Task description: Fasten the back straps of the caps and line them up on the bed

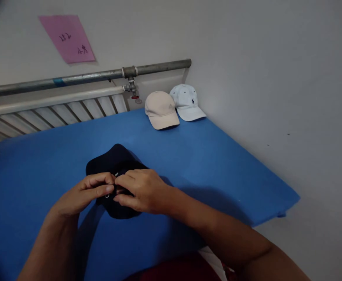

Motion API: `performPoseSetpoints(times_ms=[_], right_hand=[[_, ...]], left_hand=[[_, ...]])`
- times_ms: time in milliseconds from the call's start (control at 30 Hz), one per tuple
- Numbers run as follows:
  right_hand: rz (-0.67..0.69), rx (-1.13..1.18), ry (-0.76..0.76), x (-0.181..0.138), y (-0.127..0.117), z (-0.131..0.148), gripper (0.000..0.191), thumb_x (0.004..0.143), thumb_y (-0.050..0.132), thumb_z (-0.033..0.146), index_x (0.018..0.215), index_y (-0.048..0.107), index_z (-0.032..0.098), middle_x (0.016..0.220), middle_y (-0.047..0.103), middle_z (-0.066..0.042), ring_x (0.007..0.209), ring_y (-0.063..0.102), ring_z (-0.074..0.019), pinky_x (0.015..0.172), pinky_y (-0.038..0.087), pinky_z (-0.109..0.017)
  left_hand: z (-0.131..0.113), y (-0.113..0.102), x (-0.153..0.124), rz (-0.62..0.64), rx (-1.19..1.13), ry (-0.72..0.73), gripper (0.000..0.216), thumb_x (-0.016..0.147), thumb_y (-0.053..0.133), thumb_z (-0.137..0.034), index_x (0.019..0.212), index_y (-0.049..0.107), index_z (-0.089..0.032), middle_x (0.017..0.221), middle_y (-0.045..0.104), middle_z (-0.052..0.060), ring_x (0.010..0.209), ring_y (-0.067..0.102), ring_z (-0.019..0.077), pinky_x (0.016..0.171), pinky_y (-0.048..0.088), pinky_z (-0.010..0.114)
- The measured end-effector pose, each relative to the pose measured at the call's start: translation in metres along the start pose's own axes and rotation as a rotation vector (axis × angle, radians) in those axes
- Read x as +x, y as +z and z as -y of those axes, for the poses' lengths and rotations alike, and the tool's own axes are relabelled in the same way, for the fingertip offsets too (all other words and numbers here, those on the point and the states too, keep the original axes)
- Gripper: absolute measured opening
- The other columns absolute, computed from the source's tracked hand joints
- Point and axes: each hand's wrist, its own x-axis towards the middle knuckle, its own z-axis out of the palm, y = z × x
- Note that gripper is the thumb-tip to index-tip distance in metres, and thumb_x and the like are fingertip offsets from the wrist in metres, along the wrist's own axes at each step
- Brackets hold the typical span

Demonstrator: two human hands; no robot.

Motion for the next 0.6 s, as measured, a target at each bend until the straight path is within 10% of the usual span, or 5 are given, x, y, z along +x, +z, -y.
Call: performPoseSetpoints(times_ms=[600], right_hand=[[0.023, 0.004, -0.019, -0.003, -0.007, 0.004, 0.009, 0.087, 0.054, 0.018, 0.092, 0.061, 0.015, 0.08, 0.064, -0.005, 0.071, 0.057, -0.0147, 0.066, 0.043, -0.027]], left_hand=[[-0.004, -0.015, -0.019, 0.037, 0.007, -0.039, 0.018, 0.083, 0.067, -0.034, 0.075, 0.066, -0.018, 0.11, 0.066, 0.005, 0.093, 0.059, 0.0184, 0.081, 0.046, 0.028]])
